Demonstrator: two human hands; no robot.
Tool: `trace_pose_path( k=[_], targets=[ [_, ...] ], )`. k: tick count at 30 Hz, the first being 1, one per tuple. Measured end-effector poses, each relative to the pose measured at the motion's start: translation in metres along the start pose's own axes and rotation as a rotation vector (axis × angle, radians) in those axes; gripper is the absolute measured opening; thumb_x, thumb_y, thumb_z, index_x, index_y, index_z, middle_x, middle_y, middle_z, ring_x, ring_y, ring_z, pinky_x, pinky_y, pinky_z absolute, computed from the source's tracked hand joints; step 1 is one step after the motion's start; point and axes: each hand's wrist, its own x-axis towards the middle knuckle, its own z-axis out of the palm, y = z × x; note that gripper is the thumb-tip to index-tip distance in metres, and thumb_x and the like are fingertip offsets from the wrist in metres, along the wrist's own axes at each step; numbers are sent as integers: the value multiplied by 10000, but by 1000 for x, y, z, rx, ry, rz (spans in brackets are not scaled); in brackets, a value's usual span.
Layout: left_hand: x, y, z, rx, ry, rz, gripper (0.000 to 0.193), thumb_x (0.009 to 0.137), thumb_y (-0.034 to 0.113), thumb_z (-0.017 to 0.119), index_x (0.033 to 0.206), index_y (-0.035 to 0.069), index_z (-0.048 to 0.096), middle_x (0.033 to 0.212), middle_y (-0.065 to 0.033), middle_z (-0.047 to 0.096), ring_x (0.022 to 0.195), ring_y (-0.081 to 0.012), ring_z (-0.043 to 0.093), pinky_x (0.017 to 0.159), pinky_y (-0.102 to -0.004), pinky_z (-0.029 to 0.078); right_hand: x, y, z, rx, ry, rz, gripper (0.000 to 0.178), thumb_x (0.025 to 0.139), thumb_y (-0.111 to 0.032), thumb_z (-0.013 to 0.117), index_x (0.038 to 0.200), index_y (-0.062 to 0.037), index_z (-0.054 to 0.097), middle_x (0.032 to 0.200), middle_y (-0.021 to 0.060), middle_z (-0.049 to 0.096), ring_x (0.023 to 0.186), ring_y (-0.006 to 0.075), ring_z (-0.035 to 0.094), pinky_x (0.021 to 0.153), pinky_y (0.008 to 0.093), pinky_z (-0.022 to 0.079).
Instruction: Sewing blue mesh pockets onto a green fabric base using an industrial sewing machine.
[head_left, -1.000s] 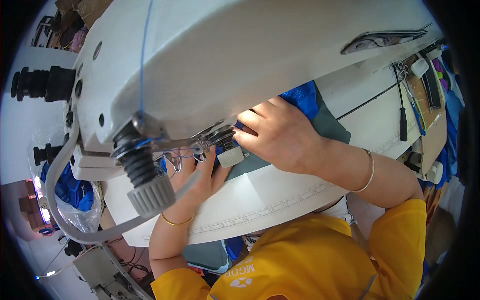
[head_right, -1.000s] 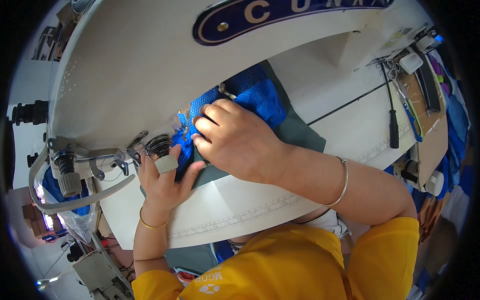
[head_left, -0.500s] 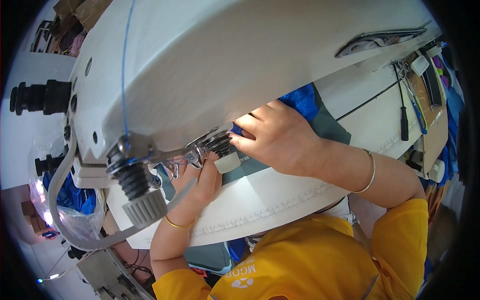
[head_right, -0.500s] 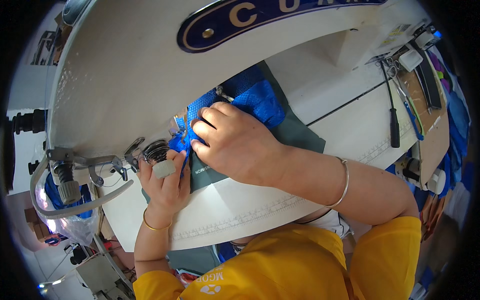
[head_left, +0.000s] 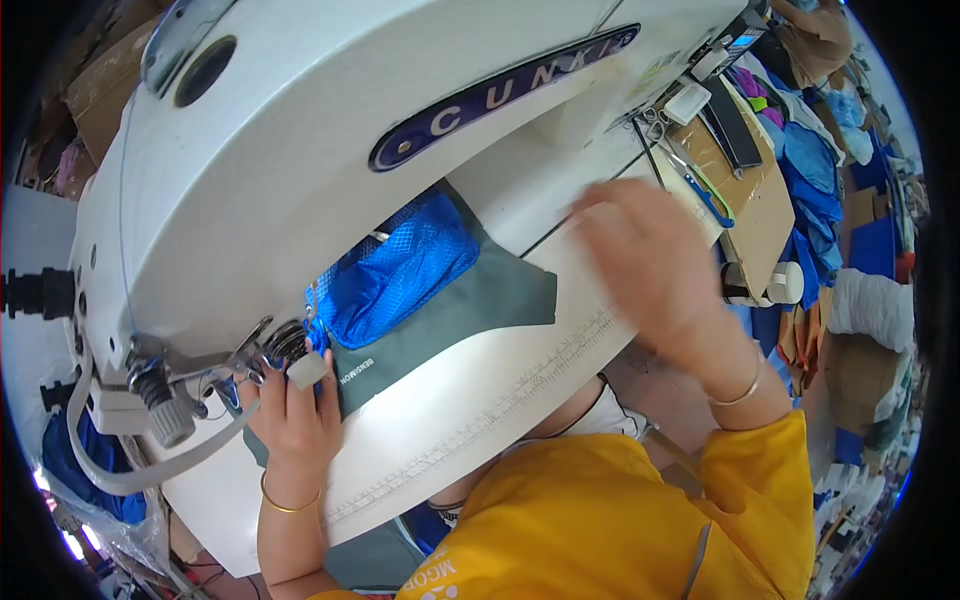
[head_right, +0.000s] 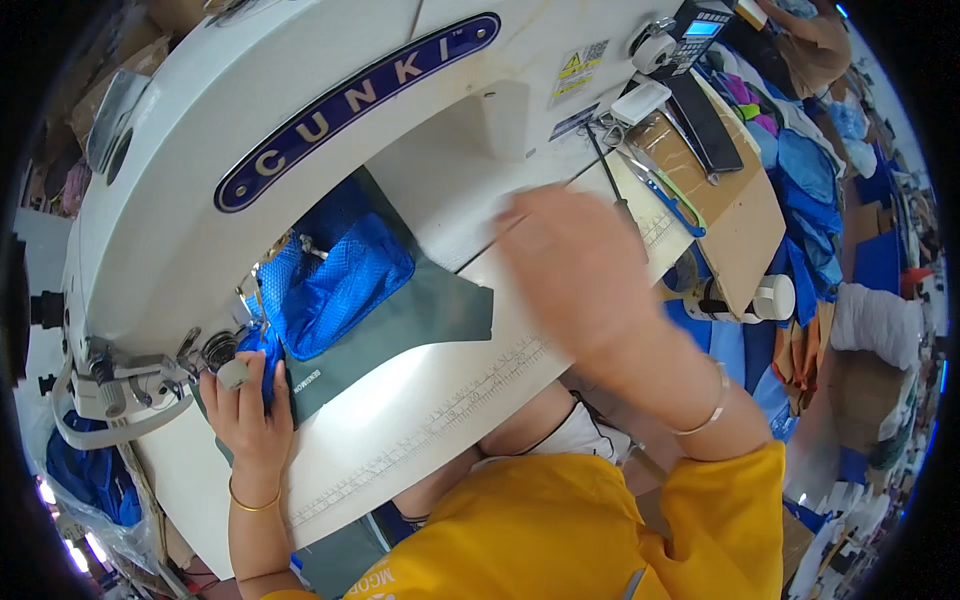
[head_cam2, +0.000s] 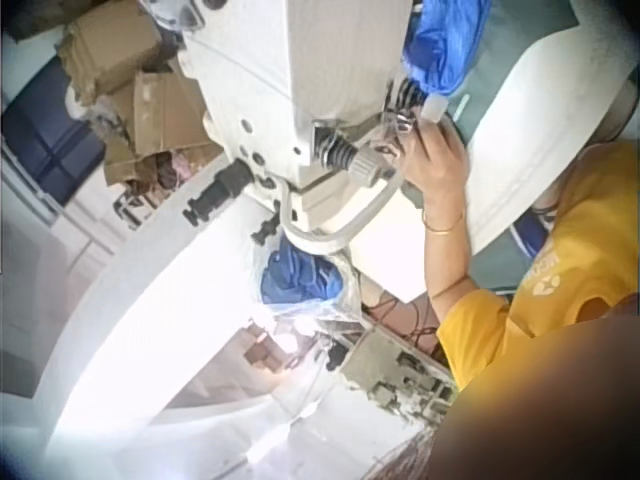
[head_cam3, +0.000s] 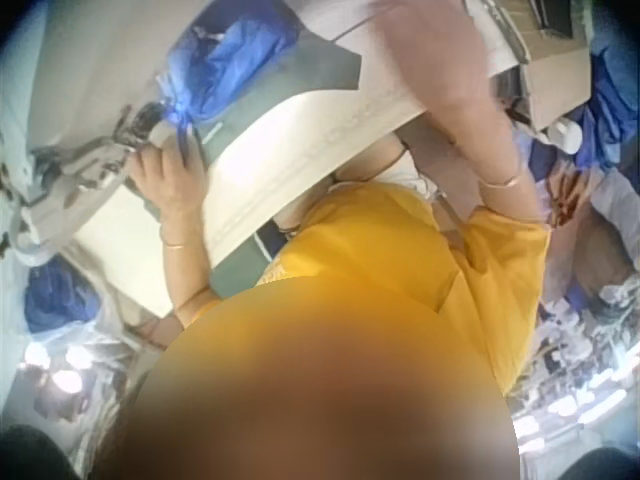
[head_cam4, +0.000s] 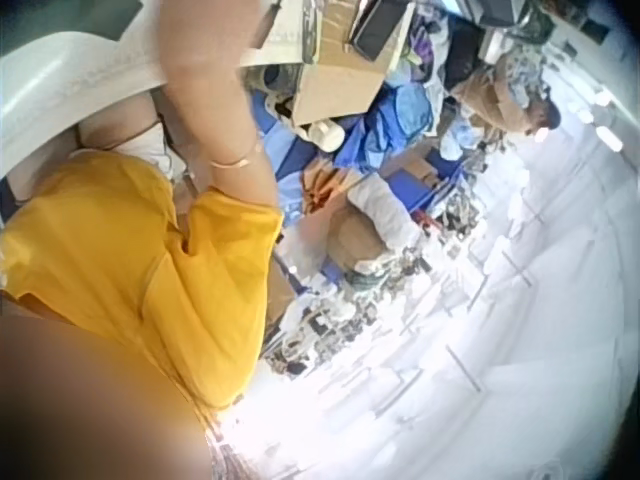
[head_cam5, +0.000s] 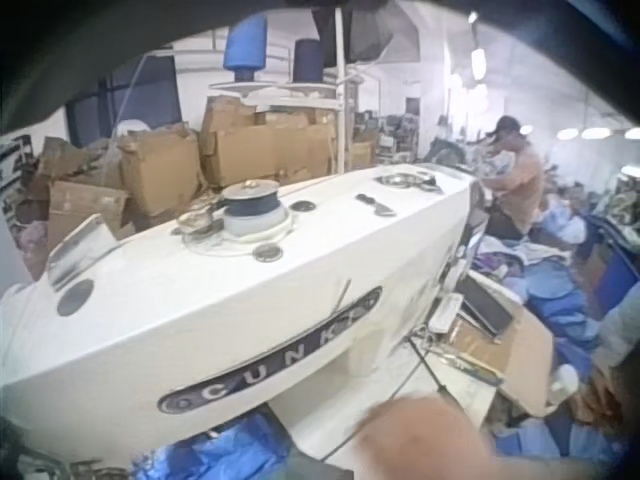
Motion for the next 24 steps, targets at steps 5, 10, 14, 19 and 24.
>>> trace_pose_path(
  k=[5,10,14,19,24],
  targets=[
    [19,-12,13,-259,17,-89,233,749,45,847,946,20,724,786,-117,581,689,-283,511,623,-357,405,-45,61,-53,-418,-144,585,169,966,-202,621,942,-37,645,995,139,636,944,341,625,811,428,507],
    [14,-8,3,-364,-46,-261,154,816,-3,762,820,0,607,751,-113,532,652,-222,479,587,-319,346,-71,112,-36,-580,-43,457,213,984,-232,607,1102,-64,666,1076,124,652,952,328,642,783,395,516],
    [10,-13,3,-418,-75,-327,112,856,-3,716,848,-3,604,720,-90,499,660,-169,455,594,-293,334,-72,118,-34,-584,-133,589,226,979,-247,613,1137,-100,679,1099,70,655,939,278,657,741,353,524],
    [-2,-28,4,-515,-154,-474,80,941,10,651,877,-13,609,800,-23,584,747,-90,474,656,-247,370,-79,122,-36,-500,-111,610,206,972,-146,610,1130,-19,641,1046,154,588,928,333,617,781,369,491],
    [-3,-27,8,-616,-135,-584,47,961,18,645,971,-27,654,977,-41,676,832,-76,529,764,-229,427,-69,90,-60,-322,-17,389,148,938,-55,630,1076,0,630,1088,144,605,999,323,623,836,355,500]
  ],
)
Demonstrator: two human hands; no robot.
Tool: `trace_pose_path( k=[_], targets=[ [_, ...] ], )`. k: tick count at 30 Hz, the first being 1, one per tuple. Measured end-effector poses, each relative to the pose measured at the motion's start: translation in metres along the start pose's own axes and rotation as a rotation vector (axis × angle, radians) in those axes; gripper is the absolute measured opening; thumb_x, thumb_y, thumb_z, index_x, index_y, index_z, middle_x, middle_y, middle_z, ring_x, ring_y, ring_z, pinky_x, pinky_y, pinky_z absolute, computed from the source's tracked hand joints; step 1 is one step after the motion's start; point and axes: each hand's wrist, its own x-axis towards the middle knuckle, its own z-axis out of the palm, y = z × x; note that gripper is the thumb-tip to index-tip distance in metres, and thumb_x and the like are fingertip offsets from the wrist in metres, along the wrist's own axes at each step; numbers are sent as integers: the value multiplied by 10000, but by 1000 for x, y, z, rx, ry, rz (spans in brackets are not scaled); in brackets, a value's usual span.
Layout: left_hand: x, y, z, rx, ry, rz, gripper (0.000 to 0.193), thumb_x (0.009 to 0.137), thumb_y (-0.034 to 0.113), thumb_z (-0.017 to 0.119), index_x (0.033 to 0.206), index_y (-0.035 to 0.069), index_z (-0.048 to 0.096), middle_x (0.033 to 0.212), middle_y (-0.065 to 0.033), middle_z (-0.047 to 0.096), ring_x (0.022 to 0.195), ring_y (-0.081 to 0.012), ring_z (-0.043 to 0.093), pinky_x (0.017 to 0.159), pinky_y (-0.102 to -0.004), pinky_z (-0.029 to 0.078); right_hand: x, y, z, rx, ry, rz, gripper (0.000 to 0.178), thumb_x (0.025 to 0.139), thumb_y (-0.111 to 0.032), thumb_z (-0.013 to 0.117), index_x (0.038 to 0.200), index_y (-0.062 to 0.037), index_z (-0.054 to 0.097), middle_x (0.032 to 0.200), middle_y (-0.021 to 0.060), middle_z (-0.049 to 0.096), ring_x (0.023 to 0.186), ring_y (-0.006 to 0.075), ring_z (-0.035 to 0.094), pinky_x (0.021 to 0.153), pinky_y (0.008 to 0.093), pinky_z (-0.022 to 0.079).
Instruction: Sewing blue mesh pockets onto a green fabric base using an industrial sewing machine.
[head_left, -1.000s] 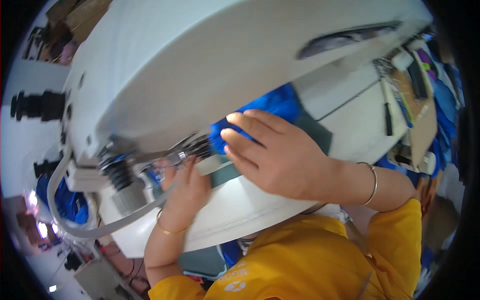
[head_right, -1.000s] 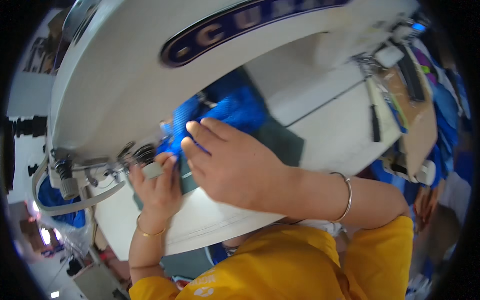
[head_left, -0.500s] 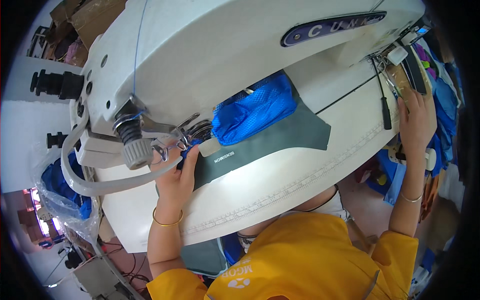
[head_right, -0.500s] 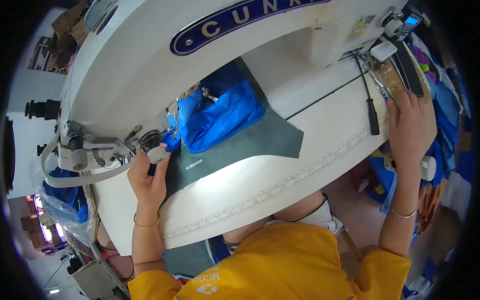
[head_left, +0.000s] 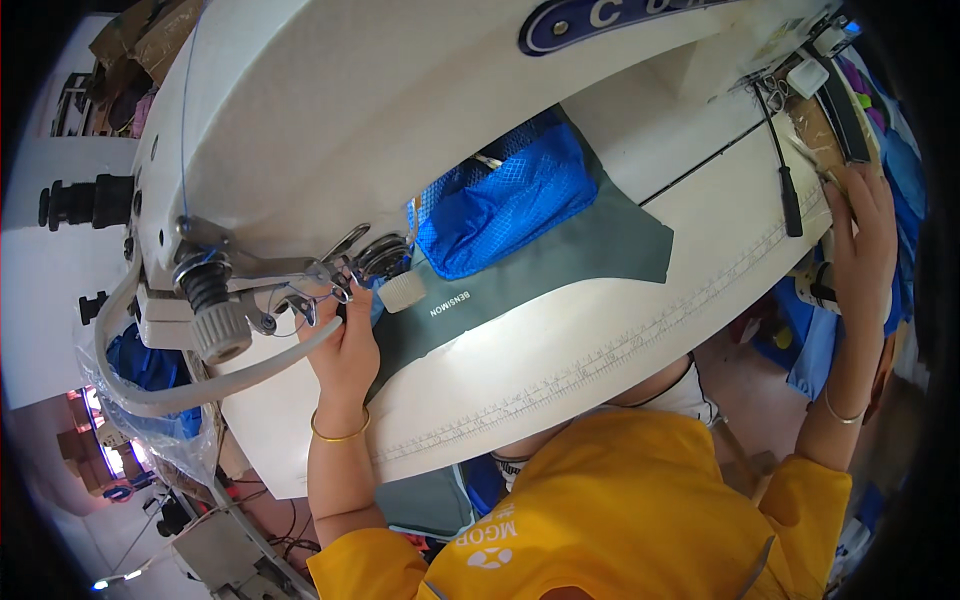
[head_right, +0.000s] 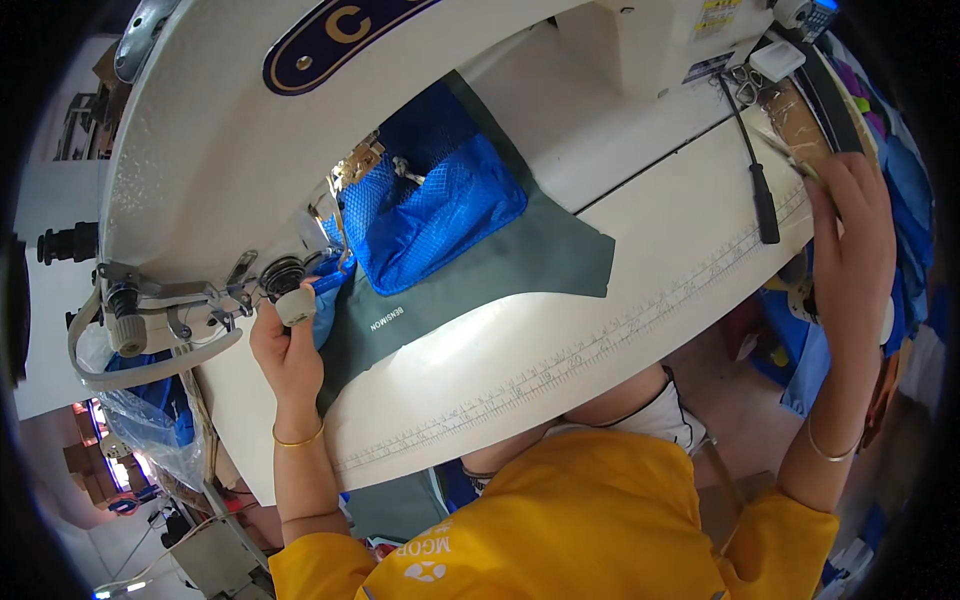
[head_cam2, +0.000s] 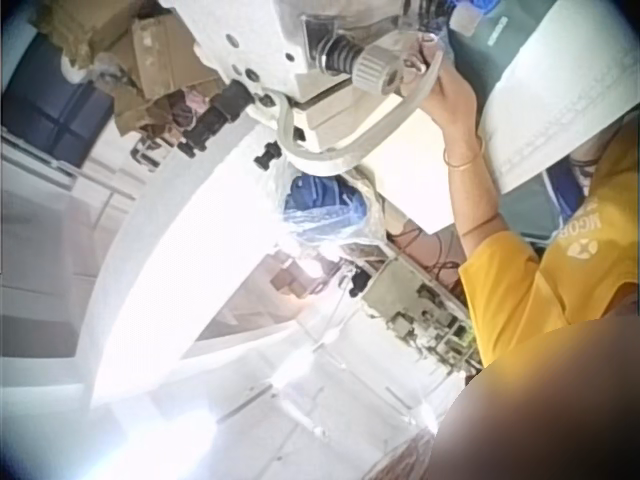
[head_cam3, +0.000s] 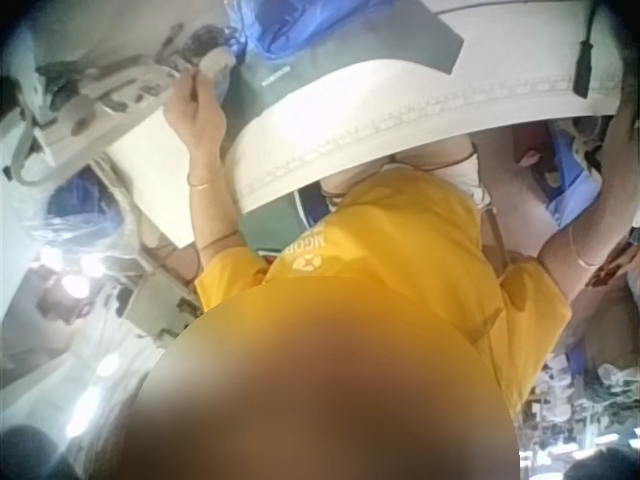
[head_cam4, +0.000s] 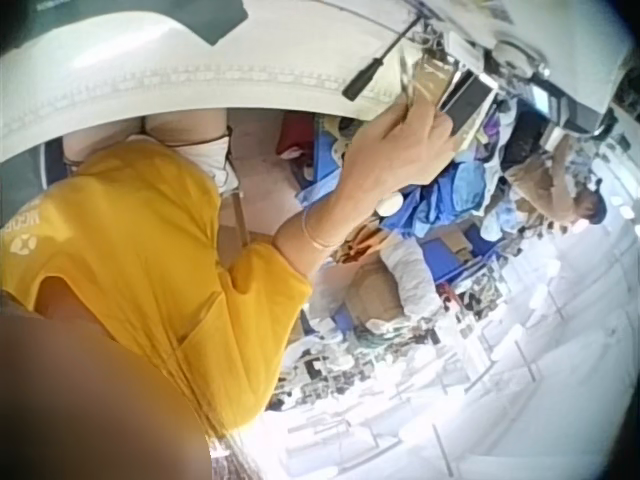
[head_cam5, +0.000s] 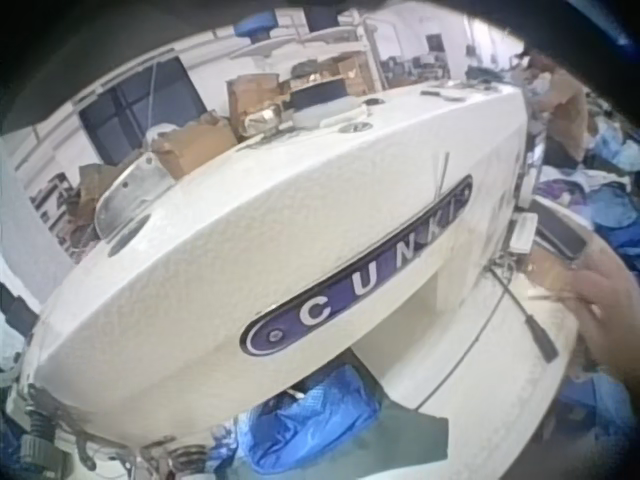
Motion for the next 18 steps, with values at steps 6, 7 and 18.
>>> trace_pose_path(
  k=[6,7,18],
  targets=[
    [0,20,10,192,-39,225,237,850,-21,718,1082,14,692,1074,-82,695,917,-208,582,838,-325,470,20,-107,-8,352,-80,-470,229,848,16,615,1069,-19,664,1007,135,684,947,310,657,801,397,528],
    [0,24,11,440,-39,406,319,797,-50,731,1103,32,700,1093,-93,699,951,-272,589,853,-374,475,28,-126,0,479,-126,-527,228,838,-37,627,1060,-21,675,933,113,675,849,290,650,729,392,521],
    [1,39,8,365,-120,429,345,800,11,691,1139,68,718,858,-105,598,810,-278,554,844,-438,387,58,-236,48,550,-130,-724,158,758,-207,728,867,-95,710,840,61,603,860,215,615,678,318,511]
  ],
)
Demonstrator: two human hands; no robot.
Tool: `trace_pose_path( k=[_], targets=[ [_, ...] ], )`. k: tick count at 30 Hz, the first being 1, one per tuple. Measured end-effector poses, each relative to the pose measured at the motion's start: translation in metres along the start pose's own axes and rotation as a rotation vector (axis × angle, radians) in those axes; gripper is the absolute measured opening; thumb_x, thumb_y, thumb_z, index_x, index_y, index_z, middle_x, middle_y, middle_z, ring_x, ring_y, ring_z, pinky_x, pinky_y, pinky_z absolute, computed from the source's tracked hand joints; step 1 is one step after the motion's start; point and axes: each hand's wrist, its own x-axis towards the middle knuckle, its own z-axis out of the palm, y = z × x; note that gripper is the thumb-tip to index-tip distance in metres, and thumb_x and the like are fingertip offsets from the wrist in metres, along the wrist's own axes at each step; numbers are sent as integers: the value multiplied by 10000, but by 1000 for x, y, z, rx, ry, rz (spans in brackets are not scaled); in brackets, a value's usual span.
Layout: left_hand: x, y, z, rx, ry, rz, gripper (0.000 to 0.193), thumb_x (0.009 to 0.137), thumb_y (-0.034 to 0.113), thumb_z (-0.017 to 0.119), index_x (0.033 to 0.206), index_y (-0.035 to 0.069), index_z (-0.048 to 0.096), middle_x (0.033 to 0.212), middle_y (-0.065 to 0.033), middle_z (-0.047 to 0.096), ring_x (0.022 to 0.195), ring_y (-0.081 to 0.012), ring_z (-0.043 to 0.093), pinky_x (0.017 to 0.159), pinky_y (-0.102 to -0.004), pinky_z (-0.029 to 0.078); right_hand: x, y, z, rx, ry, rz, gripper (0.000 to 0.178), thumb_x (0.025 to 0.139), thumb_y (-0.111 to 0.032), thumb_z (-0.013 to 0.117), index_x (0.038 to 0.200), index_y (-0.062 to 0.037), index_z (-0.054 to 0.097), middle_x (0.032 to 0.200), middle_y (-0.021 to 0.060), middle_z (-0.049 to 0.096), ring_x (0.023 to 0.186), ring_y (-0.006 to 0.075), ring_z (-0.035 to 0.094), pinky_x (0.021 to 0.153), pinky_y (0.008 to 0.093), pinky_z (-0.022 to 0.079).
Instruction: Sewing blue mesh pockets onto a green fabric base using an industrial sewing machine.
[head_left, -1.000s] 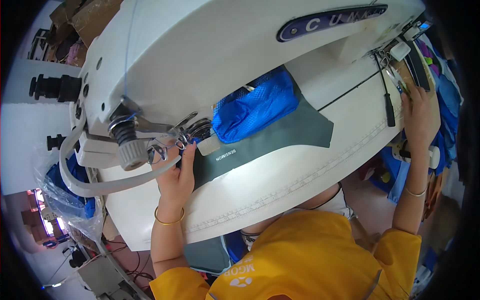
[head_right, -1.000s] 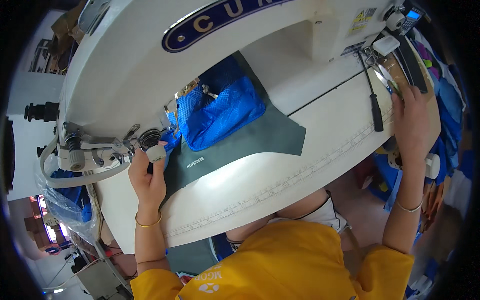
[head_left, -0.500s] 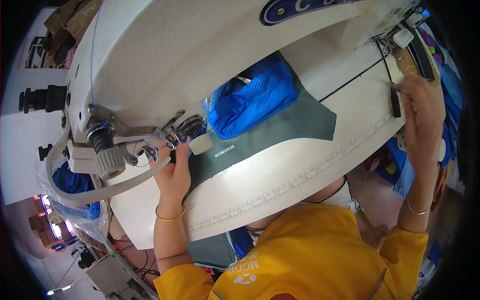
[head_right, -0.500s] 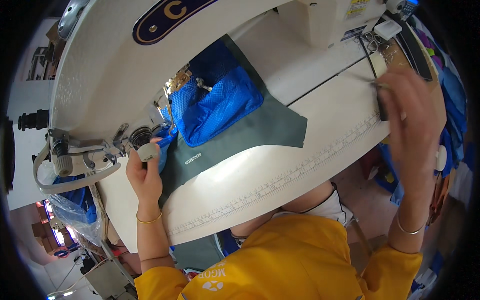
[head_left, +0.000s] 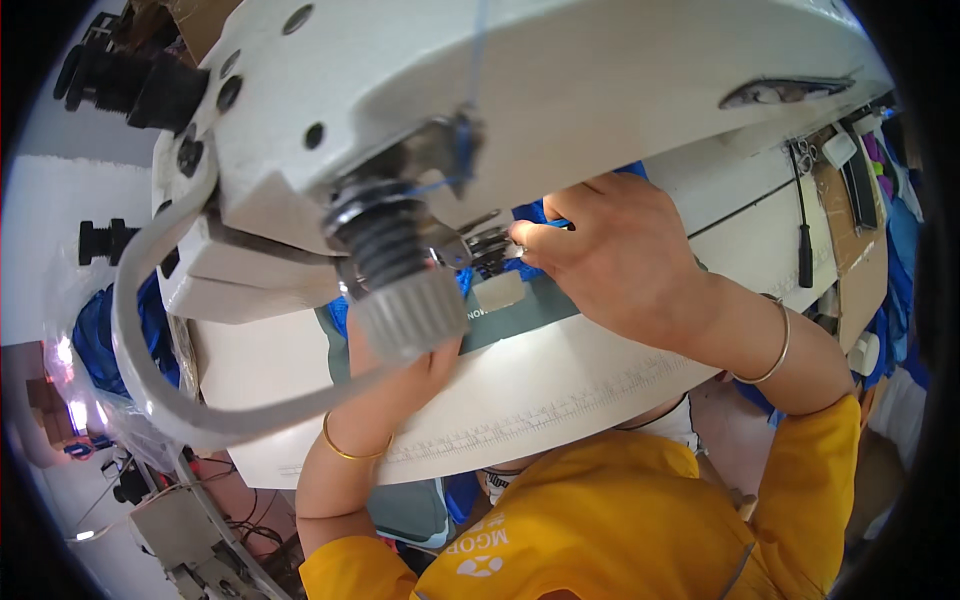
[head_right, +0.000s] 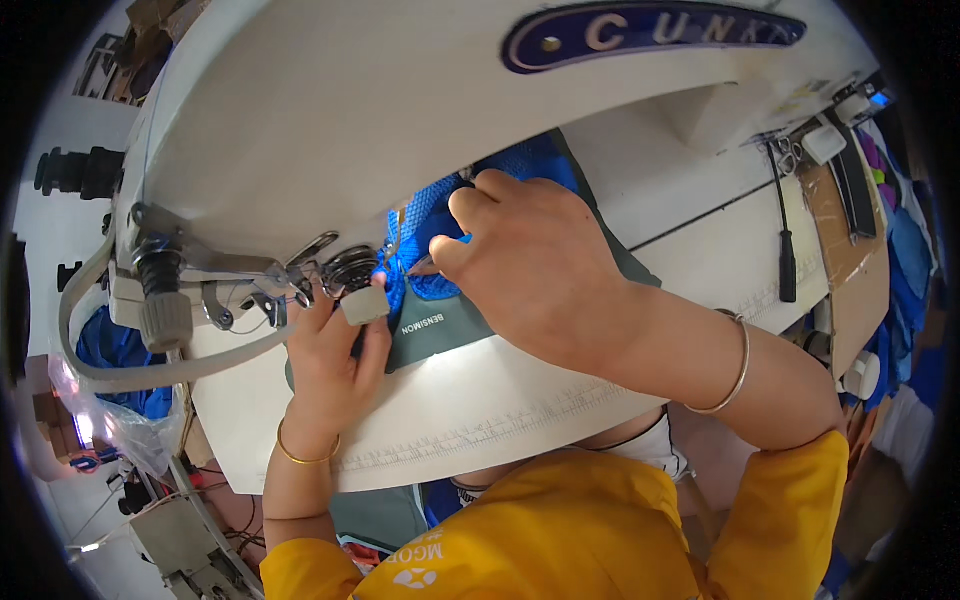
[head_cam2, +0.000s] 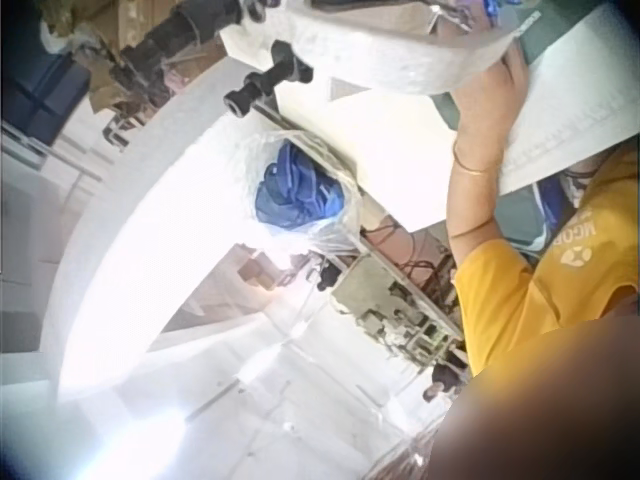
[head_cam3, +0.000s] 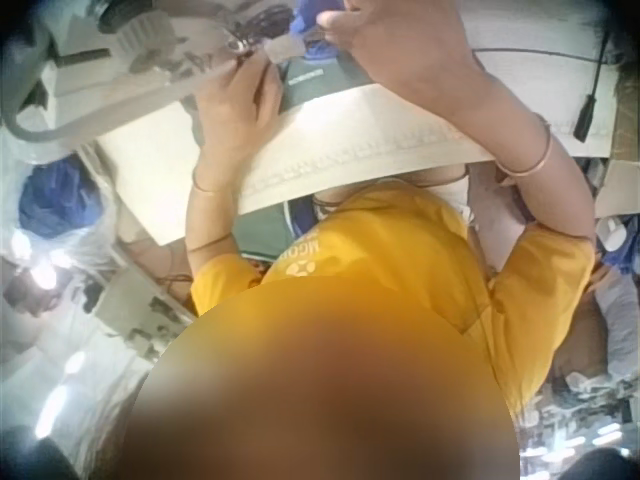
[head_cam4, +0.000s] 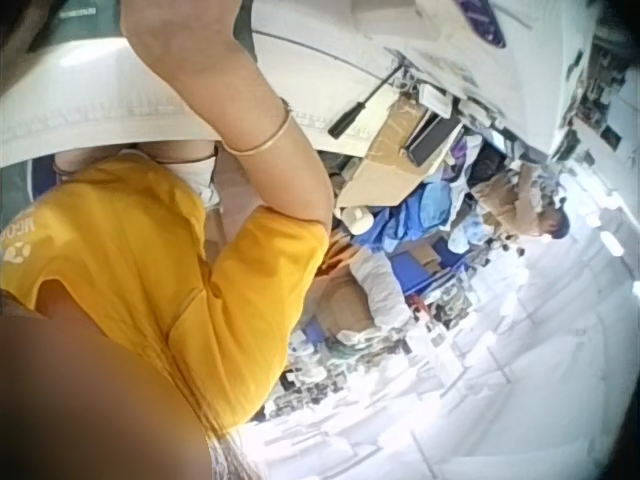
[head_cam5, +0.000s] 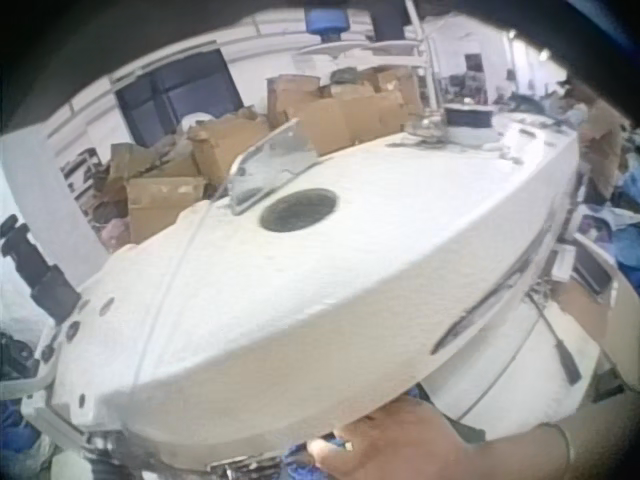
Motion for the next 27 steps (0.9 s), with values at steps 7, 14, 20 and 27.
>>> trace_pose_path(
  k=[7,14,20,27],
  targets=[
    [-21,-23,27,113,128,-40,304,706,-39,728,994,57,708,894,-140,641,748,-327,559,792,-450,417,9,-2,7,-21,80,20,104,647,-124,707,736,-90,665,786,55,588,842,203,619,649,323,528],
    [-8,-20,25,42,267,143,236,677,-58,735,891,32,693,792,-117,655,650,-286,548,661,-387,364,8,1,12,-34,123,-24,144,628,-119,713,767,-95,685,773,48,576,808,197,615,616,312,528],
    [-7,-18,27,66,238,156,237,714,-22,732,941,30,693,825,-109,674,682,-267,575,669,-375,402,1,5,24,86,160,-4,158,657,-134,718,813,-118,696,775,42,560,804,201,604,590,315,513],
    [-6,-19,27,97,195,180,249,765,27,729,1012,26,692,873,-98,701,727,-241,612,679,-357,455,2,5,22,60,136,-64,174,668,-136,712,840,-115,687,803,37,552,821,201,598,580,314,504]
  ],
)
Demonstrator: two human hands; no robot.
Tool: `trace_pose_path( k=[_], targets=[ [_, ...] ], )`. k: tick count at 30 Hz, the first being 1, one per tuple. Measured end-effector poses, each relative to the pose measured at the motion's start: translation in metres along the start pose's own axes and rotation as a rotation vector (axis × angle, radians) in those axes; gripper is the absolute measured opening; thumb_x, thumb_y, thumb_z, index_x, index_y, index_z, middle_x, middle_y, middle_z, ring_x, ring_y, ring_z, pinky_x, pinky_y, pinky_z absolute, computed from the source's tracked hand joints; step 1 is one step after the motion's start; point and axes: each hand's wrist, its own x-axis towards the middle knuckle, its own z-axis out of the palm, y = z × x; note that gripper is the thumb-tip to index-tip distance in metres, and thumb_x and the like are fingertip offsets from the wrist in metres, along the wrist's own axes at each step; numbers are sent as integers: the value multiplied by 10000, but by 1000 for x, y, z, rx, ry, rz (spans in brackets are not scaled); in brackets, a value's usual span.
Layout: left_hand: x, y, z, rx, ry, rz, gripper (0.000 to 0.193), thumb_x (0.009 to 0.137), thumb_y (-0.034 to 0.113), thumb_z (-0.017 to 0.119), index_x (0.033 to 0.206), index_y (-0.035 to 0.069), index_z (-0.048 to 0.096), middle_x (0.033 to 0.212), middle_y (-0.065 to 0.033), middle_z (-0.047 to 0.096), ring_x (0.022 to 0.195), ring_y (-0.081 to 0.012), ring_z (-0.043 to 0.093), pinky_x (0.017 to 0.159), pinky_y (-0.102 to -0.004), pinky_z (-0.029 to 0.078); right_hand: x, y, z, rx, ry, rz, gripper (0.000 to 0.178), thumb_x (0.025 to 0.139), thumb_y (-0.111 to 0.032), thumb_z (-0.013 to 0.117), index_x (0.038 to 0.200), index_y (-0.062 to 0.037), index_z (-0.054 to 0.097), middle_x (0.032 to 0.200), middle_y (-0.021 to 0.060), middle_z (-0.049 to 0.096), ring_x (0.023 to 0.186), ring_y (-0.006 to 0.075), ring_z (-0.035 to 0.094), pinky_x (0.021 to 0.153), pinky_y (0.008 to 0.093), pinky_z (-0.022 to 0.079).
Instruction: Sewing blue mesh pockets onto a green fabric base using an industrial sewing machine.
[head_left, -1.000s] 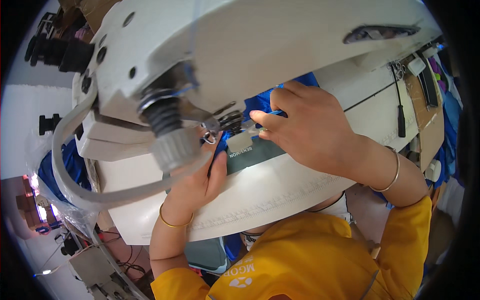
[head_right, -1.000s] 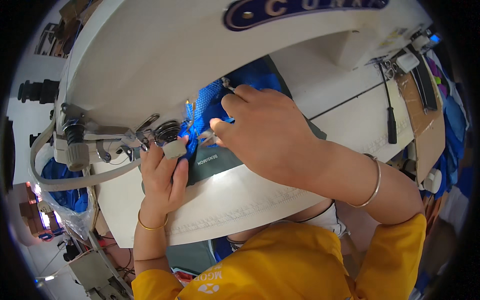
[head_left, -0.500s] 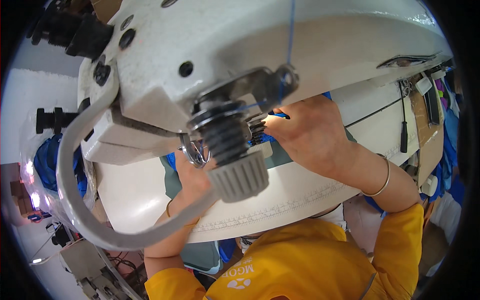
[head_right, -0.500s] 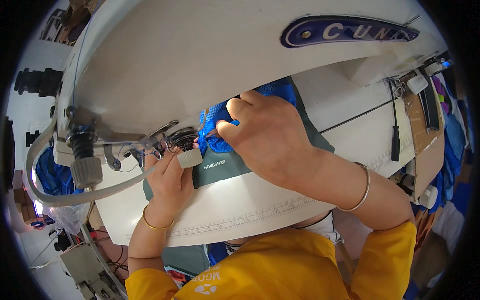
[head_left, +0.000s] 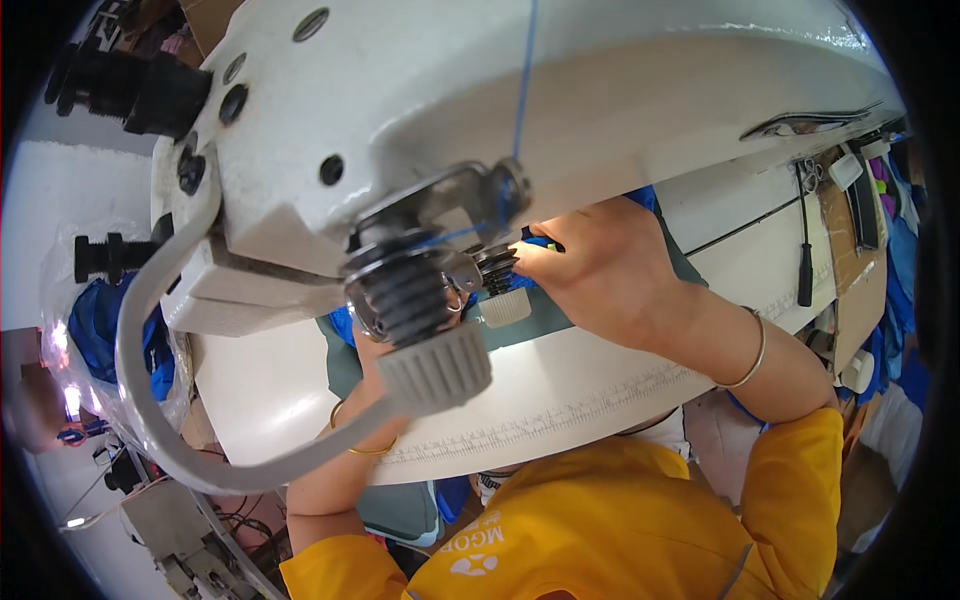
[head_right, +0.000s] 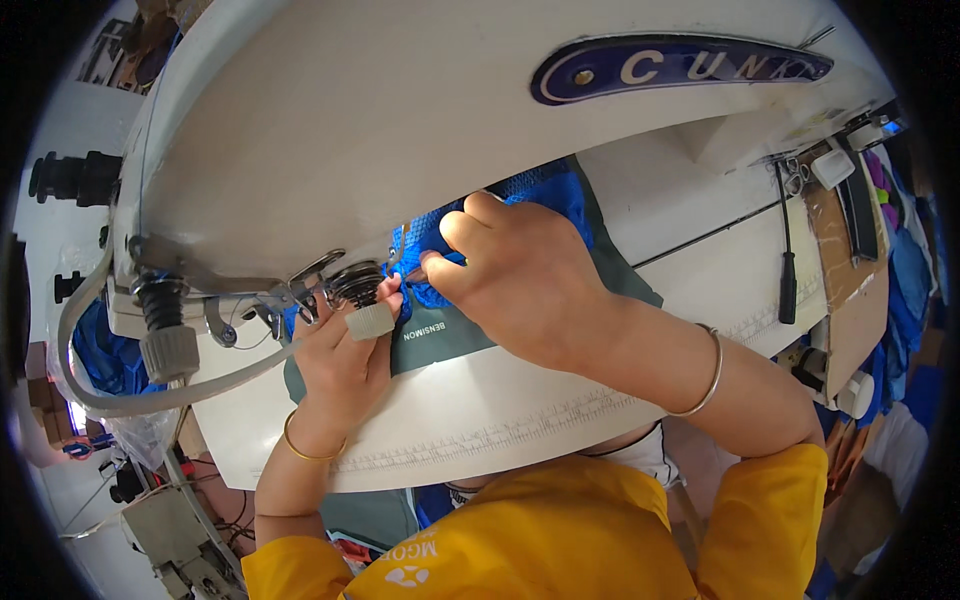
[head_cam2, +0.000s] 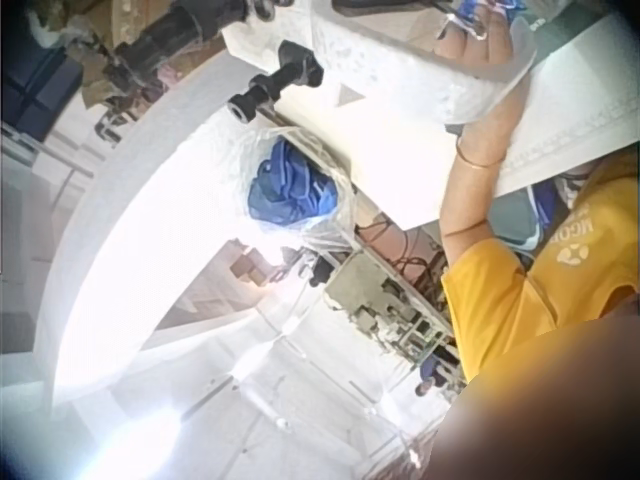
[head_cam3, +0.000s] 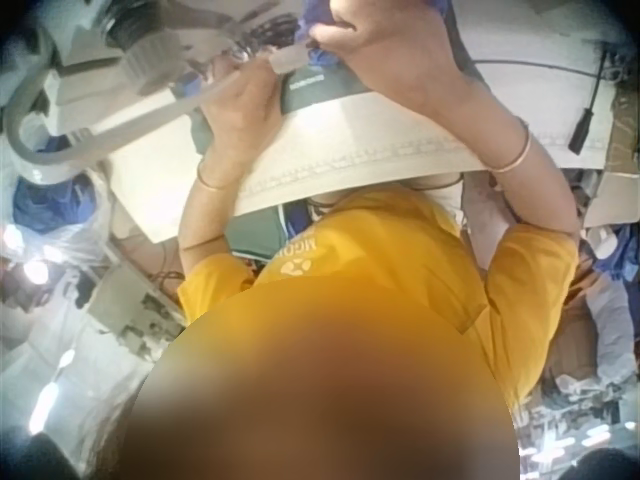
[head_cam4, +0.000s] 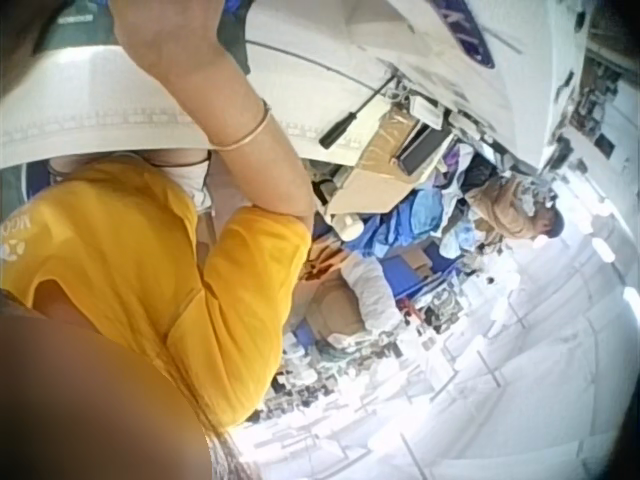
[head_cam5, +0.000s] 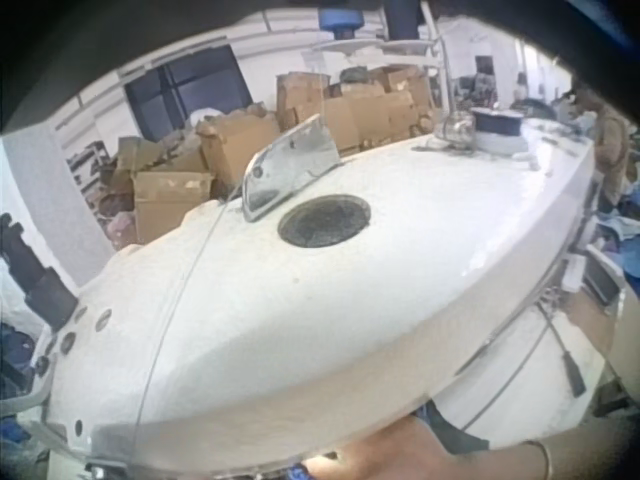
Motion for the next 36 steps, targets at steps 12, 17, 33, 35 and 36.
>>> trace_pose_path(
  k=[12,17,33,35,36],
  targets=[
    [3,9,-9,-3,22,-102,349,698,-23,774,1037,45,728,1029,-83,759,851,-201,709,682,-314,506,6,-7,-17,-77,-35,4,247,662,-140,708,905,-95,716,804,32,552,833,189,600,612,303,516],
    [5,10,-11,-79,-8,-140,341,709,-28,769,1041,42,731,1061,-85,759,891,-204,726,662,-302,477,4,-4,-8,75,10,46,230,658,-145,712,885,-101,715,808,34,557,824,192,606,595,311,511],
    [3,10,-16,-102,-20,-139,292,744,2,776,1028,24,715,1025,-99,753,860,-227,707,668,-313,469,-1,-1,-28,258,-60,61,182,712,-145,722,894,-134,713,786,18,531,764,200,575,557,331,466],
    [3,8,-12,-121,0,-145,291,748,10,786,1029,30,714,1013,-99,753,857,-230,707,671,-313,470,-2,1,-26,172,-60,31,189,698,-121,732,885,-112,714,753,22,532,746,200,562,536,333,457],
    [3,8,-11,-133,21,-155,290,752,18,796,1030,37,714,1002,-99,752,855,-232,706,674,-313,472,-1,0,-23,170,-59,41,189,698,-121,732,885,-112,714,753,22,532,746,200,562,536,333,457]
  ],
)
